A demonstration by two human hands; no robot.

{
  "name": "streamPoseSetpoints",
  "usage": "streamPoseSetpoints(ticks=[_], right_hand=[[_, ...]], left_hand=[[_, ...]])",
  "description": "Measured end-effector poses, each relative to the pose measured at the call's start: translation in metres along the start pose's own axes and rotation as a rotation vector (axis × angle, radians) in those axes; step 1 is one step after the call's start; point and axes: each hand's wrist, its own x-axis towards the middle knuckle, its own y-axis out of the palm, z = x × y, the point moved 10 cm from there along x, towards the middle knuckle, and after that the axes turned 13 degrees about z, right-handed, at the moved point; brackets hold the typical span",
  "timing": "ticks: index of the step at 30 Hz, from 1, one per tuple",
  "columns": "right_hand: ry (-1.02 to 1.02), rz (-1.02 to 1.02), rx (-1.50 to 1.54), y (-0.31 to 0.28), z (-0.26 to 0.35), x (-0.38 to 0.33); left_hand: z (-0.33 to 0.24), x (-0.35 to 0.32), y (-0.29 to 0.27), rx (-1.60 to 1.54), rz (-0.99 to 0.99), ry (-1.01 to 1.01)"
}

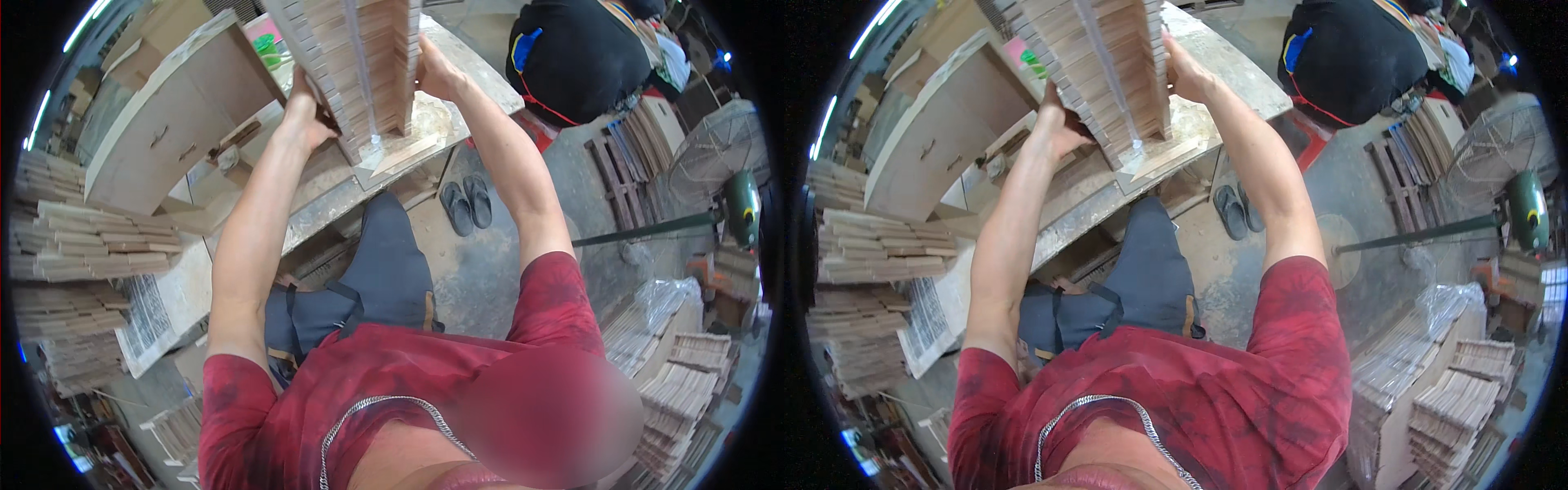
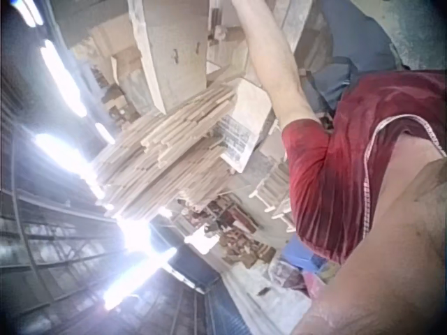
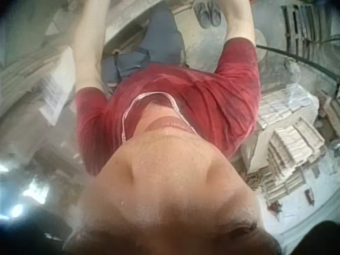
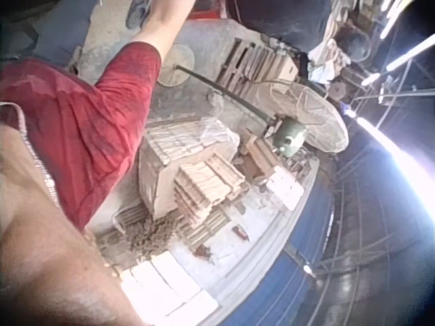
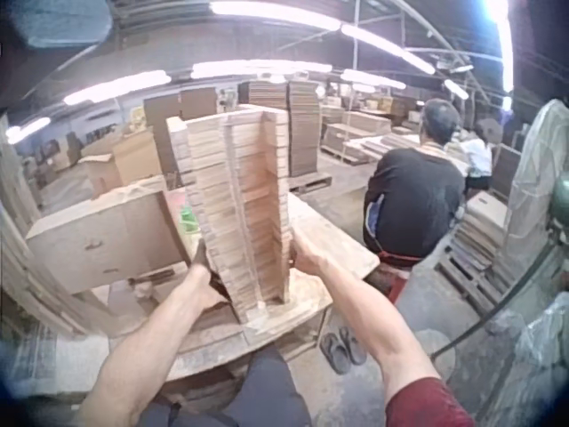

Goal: Manually assemble and stack wooden cross-pieces for furniture frames.

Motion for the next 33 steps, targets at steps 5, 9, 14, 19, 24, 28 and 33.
streamPoseSetpoints(ticks=[5, 9, 14, 19, 24, 28, 33], right_hand=[[-0.258, -0.290, -0.295, -0.087, 0.023, -0.037], [-0.297, -0.710, -0.419, -0.203, 0.035, -0.121], [-0.181, -0.891, -0.904, -0.217, 0.057, -0.118], [-0.341, -0.770, -1.135, -0.183, 0.087, 0.009], [-0.201, -0.579, -1.353, -0.123, 0.110, 0.131], [0.076, -0.451, -1.489, -0.133, 0.096, 0.179], [-0.196, -0.577, -1.381, -0.135, 0.109, 0.119]], left_hand=[[0.023, -0.024, -0.063, -0.045, -0.297, -0.089], [0.039, -0.081, -0.075, 0.073, -0.190, 0.005], [0.091, -0.155, -0.117, 0.066, -0.208, -0.042], [0.131, -0.196, -0.145, 0.113, -0.322, -0.140], [0.153, -0.242, -0.171, 0.118, -0.529, -0.188], [0.163, -0.251, -0.169, 0.052, -0.615, -0.195], [0.162, -0.218, -0.162, 0.234, -0.495, -0.235]])
